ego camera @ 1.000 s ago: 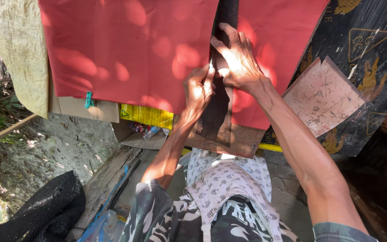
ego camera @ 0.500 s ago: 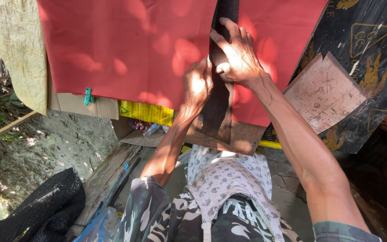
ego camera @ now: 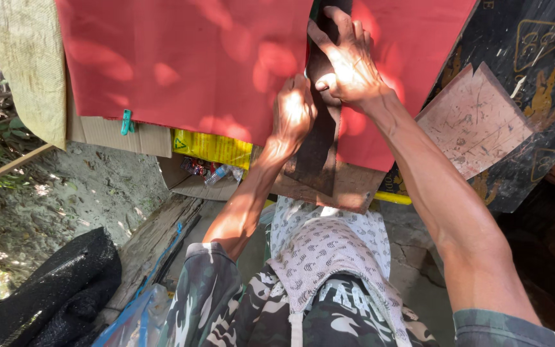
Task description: The person cuts red fabric into rectangular pieces with scissors at an outdoor table. They align a long steel straightedge and a cardboard template on the fabric, hold the guide in place, cut along it, then reposition the fabric and repeat the cutting on other sections.
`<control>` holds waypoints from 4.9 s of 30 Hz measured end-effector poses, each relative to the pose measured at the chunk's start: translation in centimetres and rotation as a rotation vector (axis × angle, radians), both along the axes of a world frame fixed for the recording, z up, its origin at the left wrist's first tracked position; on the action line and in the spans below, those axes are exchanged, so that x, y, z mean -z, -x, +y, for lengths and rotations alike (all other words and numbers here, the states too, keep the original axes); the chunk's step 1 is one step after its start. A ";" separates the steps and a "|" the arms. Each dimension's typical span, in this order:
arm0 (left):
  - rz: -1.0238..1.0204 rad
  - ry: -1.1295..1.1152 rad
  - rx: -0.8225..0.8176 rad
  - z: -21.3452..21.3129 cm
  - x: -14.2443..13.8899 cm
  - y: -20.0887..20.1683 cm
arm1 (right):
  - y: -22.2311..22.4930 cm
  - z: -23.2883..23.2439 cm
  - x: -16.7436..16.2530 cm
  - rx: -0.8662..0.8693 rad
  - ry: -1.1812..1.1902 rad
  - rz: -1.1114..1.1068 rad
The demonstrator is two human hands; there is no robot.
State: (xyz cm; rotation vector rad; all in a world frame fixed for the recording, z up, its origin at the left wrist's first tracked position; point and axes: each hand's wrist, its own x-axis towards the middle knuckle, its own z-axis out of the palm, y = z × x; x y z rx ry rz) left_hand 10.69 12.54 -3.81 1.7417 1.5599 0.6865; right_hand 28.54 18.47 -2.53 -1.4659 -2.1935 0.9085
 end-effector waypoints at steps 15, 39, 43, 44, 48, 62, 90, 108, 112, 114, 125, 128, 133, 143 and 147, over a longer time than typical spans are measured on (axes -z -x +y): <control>-0.033 -0.015 -0.033 -5.0 -5.7 2.8 | 1.5 -3.2 -0.5 -0.007 -0.157 -0.053; -0.115 0.150 -0.332 -15.2 -10.2 7.5 | 6.5 -10.5 -2.6 -0.016 0.175 0.219; -0.066 0.331 -0.521 -14.2 -9.0 8.6 | 6.7 -11.5 -1.9 0.060 0.272 0.382; -0.076 0.355 -0.531 -13.9 -8.5 8.6 | 6.1 -12.1 -1.7 0.090 0.280 0.415; -0.009 0.530 -0.445 -14.8 -7.1 6.9 | -1.6 -16.0 -1.6 0.400 0.085 0.148; 0.281 0.156 -0.298 -18.3 -3.7 2.4 | -23.4 -19.3 0.5 0.643 0.031 -0.381; -0.425 0.129 -0.747 -1.6 -10.4 32.7 | -12.2 4.6 -4.5 0.288 -0.289 -0.228; 0.132 0.100 -0.785 2.7 -5.3 31.3 | -9.8 13.9 -6.6 0.140 0.180 -0.434; -0.775 0.412 -0.586 1.9 -5.7 18.7 | -11.4 12.5 -9.6 0.028 0.189 -0.329; -0.830 0.542 -0.543 2.9 -5.9 11.3 | -12.3 11.8 -11.8 -0.013 0.207 -0.342; -0.383 0.571 0.451 13.6 -5.8 -2.4 | -21.5 7.6 -15.4 0.152 0.131 -0.120; -0.479 0.680 0.408 11.5 -5.3 -2.1 | -25.0 7.4 -14.2 0.262 0.229 0.046; -0.432 0.760 0.258 13.6 -5.1 -4.9 | -30.3 7.5 -11.2 0.318 0.186 0.043; -0.200 0.264 0.474 27.1 -10.7 -13.2 | -41.8 6.4 -10.0 0.580 0.128 0.360; 0.011 0.257 0.493 32.5 -15.5 -18.0 | -44.8 6.2 -9.8 0.604 0.112 0.606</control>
